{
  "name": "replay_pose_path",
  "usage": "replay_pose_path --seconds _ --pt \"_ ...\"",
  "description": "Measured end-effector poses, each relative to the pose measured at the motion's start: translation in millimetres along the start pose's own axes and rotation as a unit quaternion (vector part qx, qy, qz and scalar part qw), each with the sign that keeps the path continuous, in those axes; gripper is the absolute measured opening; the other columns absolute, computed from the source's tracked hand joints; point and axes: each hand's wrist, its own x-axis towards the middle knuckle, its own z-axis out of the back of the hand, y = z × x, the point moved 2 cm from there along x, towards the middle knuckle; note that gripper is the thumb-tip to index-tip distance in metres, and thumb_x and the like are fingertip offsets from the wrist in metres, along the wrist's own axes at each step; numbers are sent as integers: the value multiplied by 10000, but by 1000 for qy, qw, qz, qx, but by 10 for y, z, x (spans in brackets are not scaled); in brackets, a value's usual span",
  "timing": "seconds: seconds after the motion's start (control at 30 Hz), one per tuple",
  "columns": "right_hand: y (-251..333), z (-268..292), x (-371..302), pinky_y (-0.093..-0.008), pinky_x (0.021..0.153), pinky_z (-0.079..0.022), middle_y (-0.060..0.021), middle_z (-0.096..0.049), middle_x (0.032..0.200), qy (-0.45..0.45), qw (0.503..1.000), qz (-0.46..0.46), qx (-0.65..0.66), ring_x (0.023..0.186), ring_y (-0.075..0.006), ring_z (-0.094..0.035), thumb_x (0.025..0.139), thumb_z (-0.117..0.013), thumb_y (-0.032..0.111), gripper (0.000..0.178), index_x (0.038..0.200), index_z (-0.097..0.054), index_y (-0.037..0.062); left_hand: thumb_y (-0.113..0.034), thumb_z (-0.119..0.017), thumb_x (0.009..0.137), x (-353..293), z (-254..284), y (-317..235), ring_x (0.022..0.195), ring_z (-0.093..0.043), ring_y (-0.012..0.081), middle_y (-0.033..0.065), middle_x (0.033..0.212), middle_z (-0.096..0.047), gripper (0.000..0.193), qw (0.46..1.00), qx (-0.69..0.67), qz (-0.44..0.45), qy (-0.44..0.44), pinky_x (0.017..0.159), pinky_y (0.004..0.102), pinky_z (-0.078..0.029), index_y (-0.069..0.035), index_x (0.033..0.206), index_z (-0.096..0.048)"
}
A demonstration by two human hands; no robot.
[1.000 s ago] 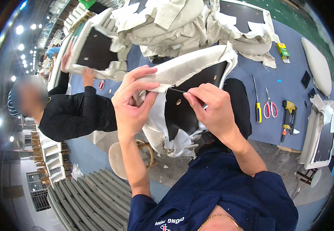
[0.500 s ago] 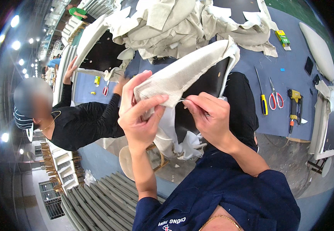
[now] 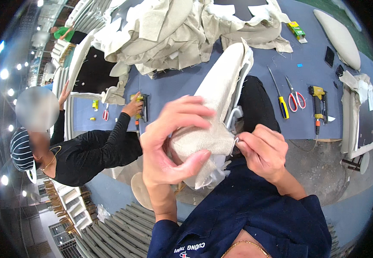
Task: The person trims excess fabric from foam cushions using scissors and secures the fabric to the cushion frame with a staple gun. They repeat this process on multiple cushions, adjusting the fabric and removing excess material as needed.
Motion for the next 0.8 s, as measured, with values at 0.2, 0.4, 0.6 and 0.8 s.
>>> replay_pose_path --seconds 0.2,0.4,0.6,0.8 --pt "135 201 -68 -320 454 -392 -88 -575 646 9 991 -123 59 500 -205 -531 776 -794 -29 125 875 -723 -56 -120 -733 609 -40 -272 -34 1132 -705 321 108 982 -768 404 1000 -17 0 1 1129 529 -401 -33 1004 -733" --pt "62 314 49 -315 428 -369 -62 -522 640 68 996 -31 43 490 -186 -505 670 -802 -31 241 892 -709 -52 -111 -752 593 -79 -365 -77 1115 -710 337 102 953 -759 438 1000 -19 -2 7 1122 533 -408 -18 1020 -735" --pt "62 502 317 -302 411 -338 -49 -461 646 172 984 45 33 489 -179 -465 605 -804 20 311 885 -689 -54 -207 -738 600 -137 -410 -51 1062 -729 364 142 858 -768 459 999 3 -37 -1 1112 574 -407 18 999 -711" --pt "75 545 400 -290 409 -331 -41 -454 644 205 976 72 13 488 -168 -459 606 -782 55 302 874 -697 -56 -177 -738 598 -144 -427 -49 1062 -730 365 146 877 -769 474 999 -10 -48 7 1110 568 -404 27 1023 -690"
